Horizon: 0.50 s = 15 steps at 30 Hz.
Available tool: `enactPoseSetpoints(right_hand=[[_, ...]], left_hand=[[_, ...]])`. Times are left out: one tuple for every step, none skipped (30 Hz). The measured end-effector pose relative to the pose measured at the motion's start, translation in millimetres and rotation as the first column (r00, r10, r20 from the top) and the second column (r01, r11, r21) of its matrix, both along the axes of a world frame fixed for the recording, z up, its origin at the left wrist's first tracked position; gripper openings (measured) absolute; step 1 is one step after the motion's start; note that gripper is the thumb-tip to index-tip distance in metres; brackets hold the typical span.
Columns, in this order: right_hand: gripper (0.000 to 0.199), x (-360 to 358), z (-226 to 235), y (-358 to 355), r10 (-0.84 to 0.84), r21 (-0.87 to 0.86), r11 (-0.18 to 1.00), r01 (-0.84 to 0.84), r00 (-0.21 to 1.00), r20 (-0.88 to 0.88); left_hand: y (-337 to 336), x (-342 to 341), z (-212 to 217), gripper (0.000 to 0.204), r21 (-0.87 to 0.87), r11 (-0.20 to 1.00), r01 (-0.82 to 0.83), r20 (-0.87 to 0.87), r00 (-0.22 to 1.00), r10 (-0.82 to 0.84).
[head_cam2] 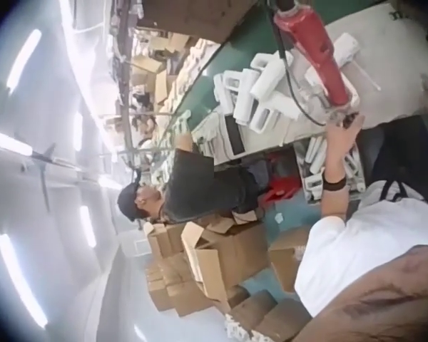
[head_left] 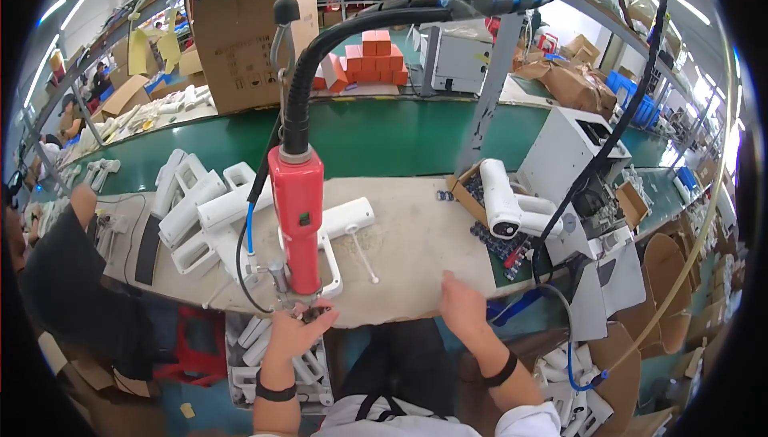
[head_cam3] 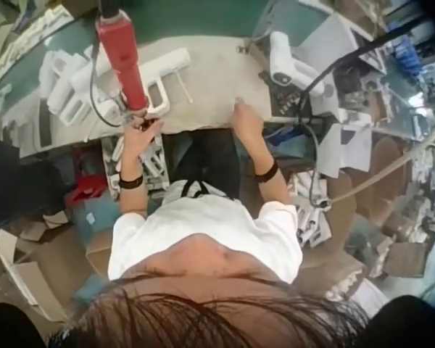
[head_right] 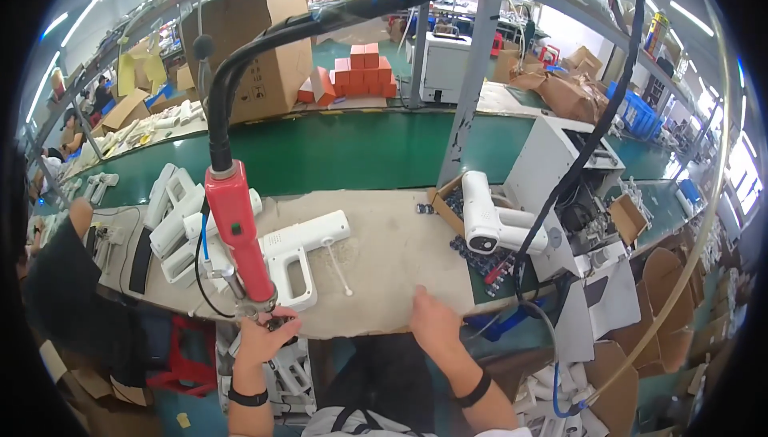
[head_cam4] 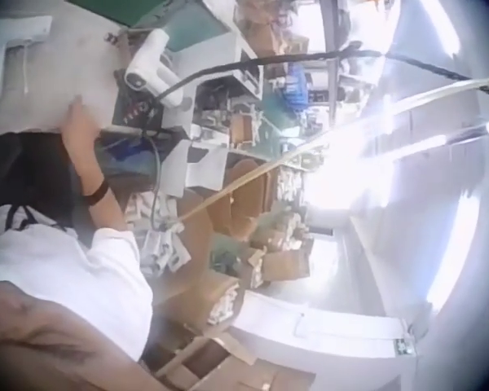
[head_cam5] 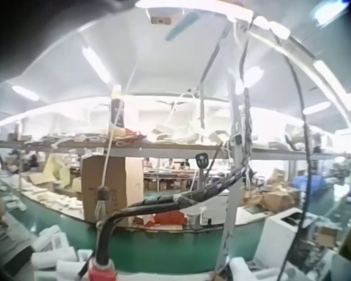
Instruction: The person picks up a white plastic housing, positions it under a pneumatic screwdriver to drive screws, and then fastens a small metal component to the tool's tip before placing the housing into a bin.
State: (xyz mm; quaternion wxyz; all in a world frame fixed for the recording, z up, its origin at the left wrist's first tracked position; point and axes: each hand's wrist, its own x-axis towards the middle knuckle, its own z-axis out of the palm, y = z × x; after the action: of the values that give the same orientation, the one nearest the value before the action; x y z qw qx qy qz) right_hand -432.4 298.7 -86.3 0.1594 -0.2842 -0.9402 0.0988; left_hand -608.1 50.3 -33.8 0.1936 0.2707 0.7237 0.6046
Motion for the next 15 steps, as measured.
enactPoseSetpoints(right_hand=[[0.034,-5.4,9.1,1.1,0.004,0.005,1.000,-0.004,1.000,-0.002],[0.035,-7.6,26.9,-6.3,-0.056,0.034,0.997,0.073,0.935,-0.349],[0.036,-7.3,34.9,-11.9,-0.095,0.036,0.987,0.156,0.751,-0.654],[0.039,1.2,13.2,-9.1,0.065,0.229,0.972,0.056,0.870,-0.488],[0.039,4.4,3.9,-10.7,0.060,0.232,0.971,0.064,0.868,-0.492],[0.035,3.7,-4.3,-7.3,0.030,0.205,0.979,0.020,0.970,-0.241],[0.031,0.9,-7.3,-3.4,0.008,0.165,0.986,-0.012,1.000,0.030],[0.031,-5.1,-0.3,2.5,0.018,0.171,0.985,-0.022,0.999,0.027],[0.034,-2.1,12.1,-5.7,-0.015,0.168,0.984,0.063,0.962,-0.271],[0.037,2.3,18.2,-12.7,-0.048,0.137,0.980,0.146,0.837,-0.545],[0.037,6.9,8.9,-15.8,-0.056,0.137,0.978,0.155,0.835,-0.547],[0.036,7.2,-9.5,-12.5,-0.006,0.216,0.974,0.067,0.963,-0.271],[0.035,7.3,-22.7,-8.2,0.031,0.263,0.964,-0.038,0.999,0.032],[0.035,-2.3,-19.3,-0.7,0.033,0.273,0.961,-0.040,0.999,0.029],[0.036,0.5,-9.7,-9.9,0.025,0.218,0.976,-0.027,1.000,0.013]], left_hand=[[-0.6,-6.8,-5.5,0.011,0.007,1.000,-0.024,0.021,0.999,0.024],[-7.6,-5.4,-7.1,0.011,0.001,0.999,-0.043,0.052,0.998,0.043],[-11.7,-2.2,-6.9,0.011,-0.006,0.999,-0.043,0.059,0.997,0.043],[-14.4,1.7,-4.2,0.011,-0.021,0.998,-0.066,0.019,0.998,0.067],[-12.5,1.0,0.1,0.011,-0.024,0.996,-0.083,-0.031,0.996,0.082],[-7.3,1.4,4.6,0.011,-0.012,0.997,-0.078,0.022,0.997,0.079],[-6.7,-5.4,0.6,0.011,-0.004,0.997,-0.073,0.017,0.997,0.073],[-9.7,-9.9,-7.6,0.016,-0.052,0.998,-0.029,-0.015,0.999,0.028],[-19.0,-4.7,-10.9,0.023,-0.118,0.993,0.020,-0.029,0.999,-0.024],[-18.0,-1.8,-11.6,0.022,-0.061,0.998,0.014,0.055,0.998,-0.011],[-20.3,-0.1,-11.4,0.022,-0.061,0.998,0.023,0.053,0.998,-0.020],[-18.1,-2.4,-14.5,0.016,-0.025,1.000,0.007,-0.002,1.000,-0.007],[-14.4,-5.3,-15.3,0.012,0.012,1.000,-0.007,-0.055,0.998,0.008],[-6.4,-1.8,-7.2,0.012,0.088,0.996,-0.020,0.056,0.998,0.015],[-9.5,3.0,-4.9,0.012,0.080,0.997,-0.021,0.068,0.998,0.016]])
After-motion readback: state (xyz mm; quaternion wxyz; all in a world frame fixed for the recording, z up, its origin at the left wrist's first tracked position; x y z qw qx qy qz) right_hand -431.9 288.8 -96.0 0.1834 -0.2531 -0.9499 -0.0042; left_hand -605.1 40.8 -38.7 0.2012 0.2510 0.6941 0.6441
